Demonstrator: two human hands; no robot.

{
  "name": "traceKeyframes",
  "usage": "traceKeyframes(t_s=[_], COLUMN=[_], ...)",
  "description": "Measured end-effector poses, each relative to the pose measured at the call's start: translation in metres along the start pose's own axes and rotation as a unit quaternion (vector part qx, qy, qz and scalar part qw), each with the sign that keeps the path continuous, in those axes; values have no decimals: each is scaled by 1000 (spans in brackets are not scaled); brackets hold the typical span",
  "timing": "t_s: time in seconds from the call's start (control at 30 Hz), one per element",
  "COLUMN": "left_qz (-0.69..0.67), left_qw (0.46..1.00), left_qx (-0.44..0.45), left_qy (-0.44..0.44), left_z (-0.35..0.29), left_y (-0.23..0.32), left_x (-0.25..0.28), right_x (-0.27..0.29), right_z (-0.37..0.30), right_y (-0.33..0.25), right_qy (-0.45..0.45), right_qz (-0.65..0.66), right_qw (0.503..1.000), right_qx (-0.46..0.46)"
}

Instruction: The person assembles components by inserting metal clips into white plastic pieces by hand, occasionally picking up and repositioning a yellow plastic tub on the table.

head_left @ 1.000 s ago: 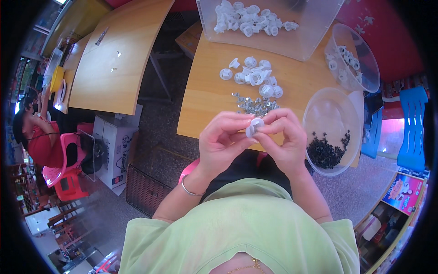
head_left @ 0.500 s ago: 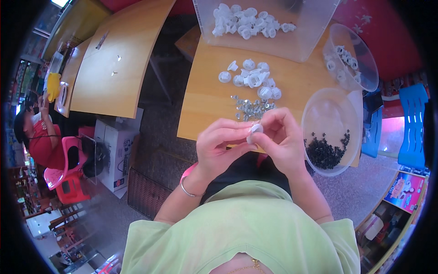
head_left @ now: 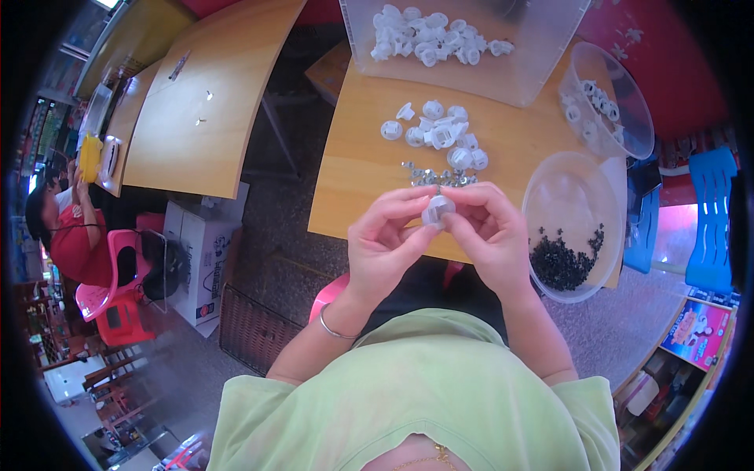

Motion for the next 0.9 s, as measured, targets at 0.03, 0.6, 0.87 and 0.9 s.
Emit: traceKeyframes(t_s=[0.03, 0.6, 0.87, 0.9], left_qz=[-14, 66, 116, 120], left_qw=[1000, 995, 988, 988], left_qx=[10, -3, -15, -6], left_qy=[21, 78, 97, 99], left_z=[0, -3, -3, -3], left_y=[-1, -1, 0, -1], left_x=[2, 12, 12, 12], right_x=[0, 2, -1, 0], right_z=[0, 3, 7, 7], right_y=[0, -3, -4, -3], right_qy=[8, -18, -34, -34], right_qz=[-3, -146, -230, -230], right_qw=[1000, 988, 973, 973], right_qx=[6, -34, -3, -3])
Point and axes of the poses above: each hand's wrist, its own z-axis towards the middle knuckle, its own x-axis out of the back of the hand, y = z × x, the point moved 6 cm from there along z, towards the middle knuckle, and after that the axes turned 15 degrees about x, right-handed, at the moved point
